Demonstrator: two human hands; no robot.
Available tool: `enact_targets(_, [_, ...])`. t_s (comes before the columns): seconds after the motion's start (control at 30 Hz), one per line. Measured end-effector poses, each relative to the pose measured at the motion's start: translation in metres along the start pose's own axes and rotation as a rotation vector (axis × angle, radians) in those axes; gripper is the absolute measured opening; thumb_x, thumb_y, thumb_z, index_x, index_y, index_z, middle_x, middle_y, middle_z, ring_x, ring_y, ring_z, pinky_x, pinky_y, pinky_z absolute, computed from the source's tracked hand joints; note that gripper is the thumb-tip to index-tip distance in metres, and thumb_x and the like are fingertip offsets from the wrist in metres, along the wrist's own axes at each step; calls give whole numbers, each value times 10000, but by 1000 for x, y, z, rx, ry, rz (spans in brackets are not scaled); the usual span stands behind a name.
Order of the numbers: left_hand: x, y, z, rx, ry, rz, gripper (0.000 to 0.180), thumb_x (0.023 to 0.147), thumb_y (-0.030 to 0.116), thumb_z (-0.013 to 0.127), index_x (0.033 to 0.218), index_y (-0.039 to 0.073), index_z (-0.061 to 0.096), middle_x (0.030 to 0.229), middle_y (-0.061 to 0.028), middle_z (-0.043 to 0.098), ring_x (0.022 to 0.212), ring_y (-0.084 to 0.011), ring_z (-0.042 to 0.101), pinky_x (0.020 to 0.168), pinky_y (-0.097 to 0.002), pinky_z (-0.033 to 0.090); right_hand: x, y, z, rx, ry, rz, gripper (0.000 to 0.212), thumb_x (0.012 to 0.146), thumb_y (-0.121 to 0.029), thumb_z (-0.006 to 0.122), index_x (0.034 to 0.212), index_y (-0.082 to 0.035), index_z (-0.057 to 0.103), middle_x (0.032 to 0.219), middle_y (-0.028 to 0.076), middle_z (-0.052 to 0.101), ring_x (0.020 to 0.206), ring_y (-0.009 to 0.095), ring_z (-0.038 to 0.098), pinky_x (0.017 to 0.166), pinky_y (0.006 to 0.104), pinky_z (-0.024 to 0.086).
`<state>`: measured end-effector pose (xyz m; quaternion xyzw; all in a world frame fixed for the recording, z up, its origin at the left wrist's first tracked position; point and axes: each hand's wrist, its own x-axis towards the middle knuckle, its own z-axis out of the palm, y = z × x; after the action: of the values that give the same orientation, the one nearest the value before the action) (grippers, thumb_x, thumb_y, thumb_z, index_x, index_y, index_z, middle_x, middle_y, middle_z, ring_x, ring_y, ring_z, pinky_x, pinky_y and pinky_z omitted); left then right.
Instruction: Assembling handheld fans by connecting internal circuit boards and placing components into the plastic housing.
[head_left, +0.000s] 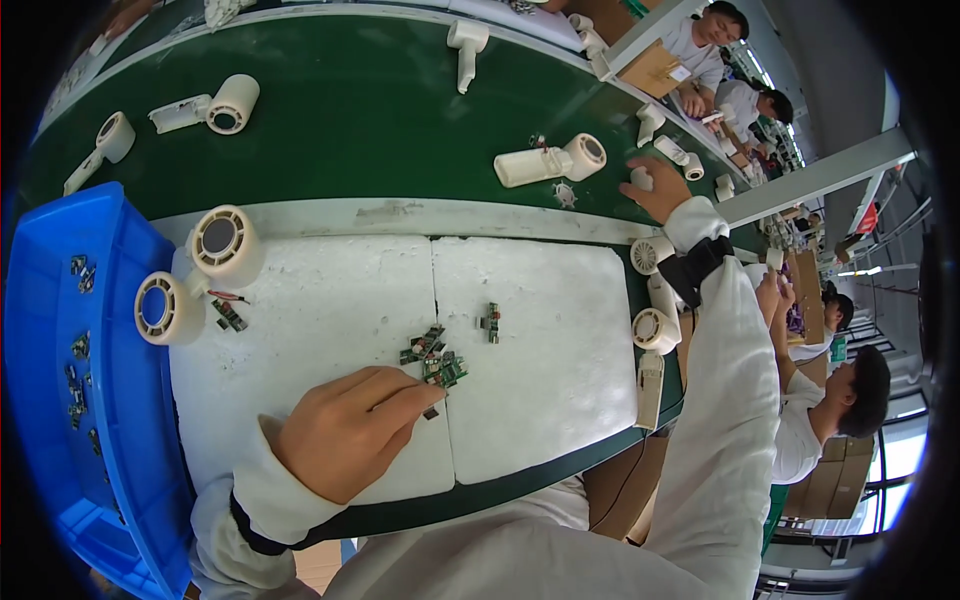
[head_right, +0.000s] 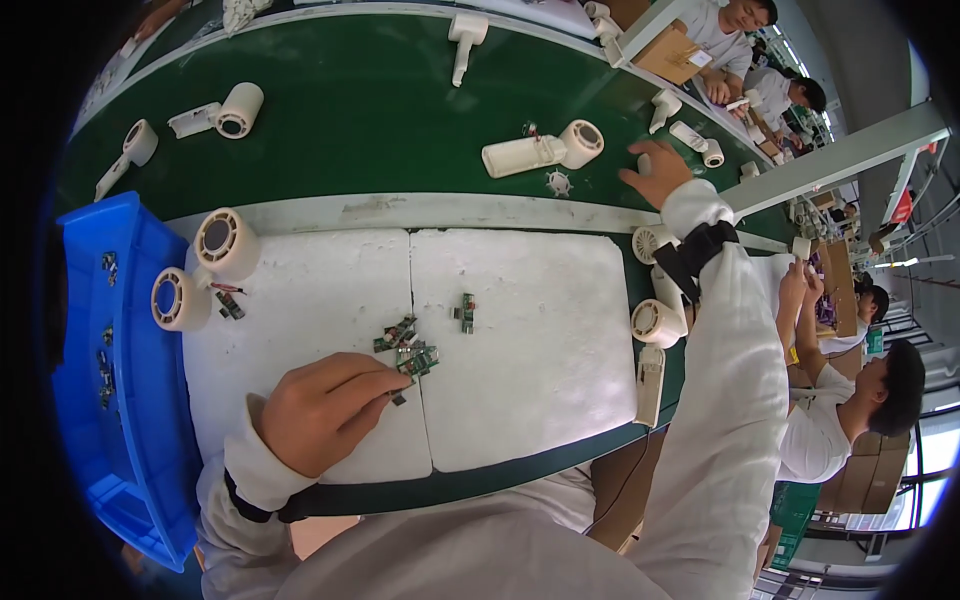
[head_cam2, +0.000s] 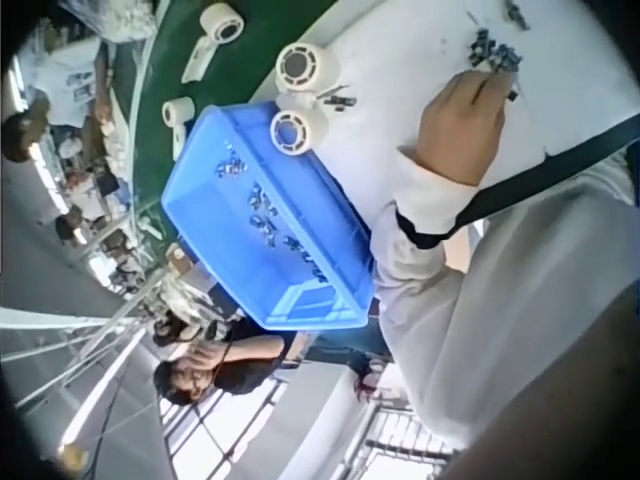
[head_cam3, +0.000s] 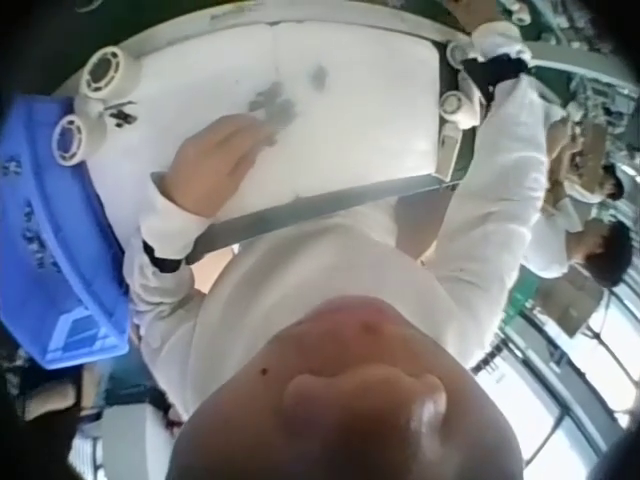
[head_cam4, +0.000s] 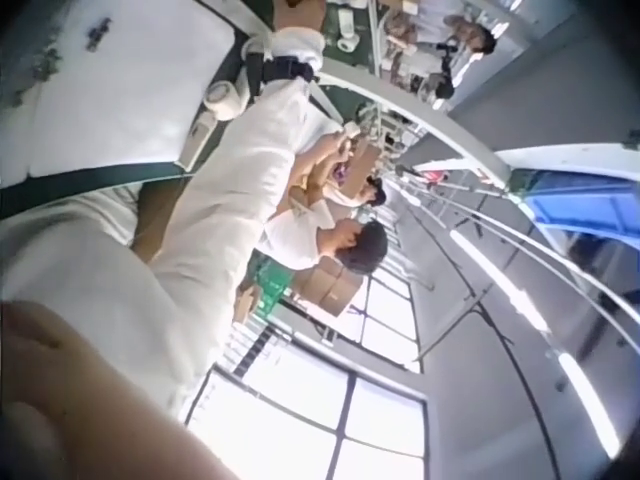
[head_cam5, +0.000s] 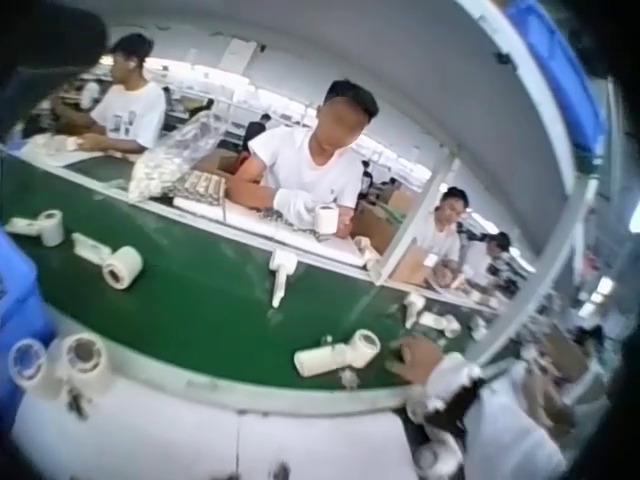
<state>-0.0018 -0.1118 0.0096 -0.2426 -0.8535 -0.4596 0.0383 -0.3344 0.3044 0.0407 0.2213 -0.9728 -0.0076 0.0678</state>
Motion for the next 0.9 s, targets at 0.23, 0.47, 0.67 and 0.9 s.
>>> enact_targets(0.23, [4,-11,3,-79,58,-37,326,776,-65,716,1087,11,658,978,-135,684,847,-282,689,753,-357,583,26,69,-2,20,-256,354,611,830,-506,740,1240,-57,668,1238,197,669,1169,359,634,1031,401,474])
enact_targets(0.47, [7,-10,-5,-384,93,-406,332,781,-81,736,1090,9,655,989,-128,707,826,-213,706,739,-313,578,82,113,42,-197,-143,405,682,822,-615,711,1211,-56,682,1113,158,719,1009,322,683,895,406,532])
enact_targets(0.67, [17,-11,-13,-424,69,-511,395,777,-95,740,1156,4,684,974,-107,703,810,-174,707,737,-295,575,145,197,79,19,-264,664,676,807,-617,729,1156,-39,698,926,116,723,734,246,676,700,381,546])
enact_targets(0.9, [21,-13,-22,-393,18,-577,449,763,-111,730,1194,8,698,918,-91,676,781,-160,703,723,-277,567,152,220,92,90,-221,621,524,831,-482,750,1095,-32,701,850,85,682,574,170,605,534,320,496])
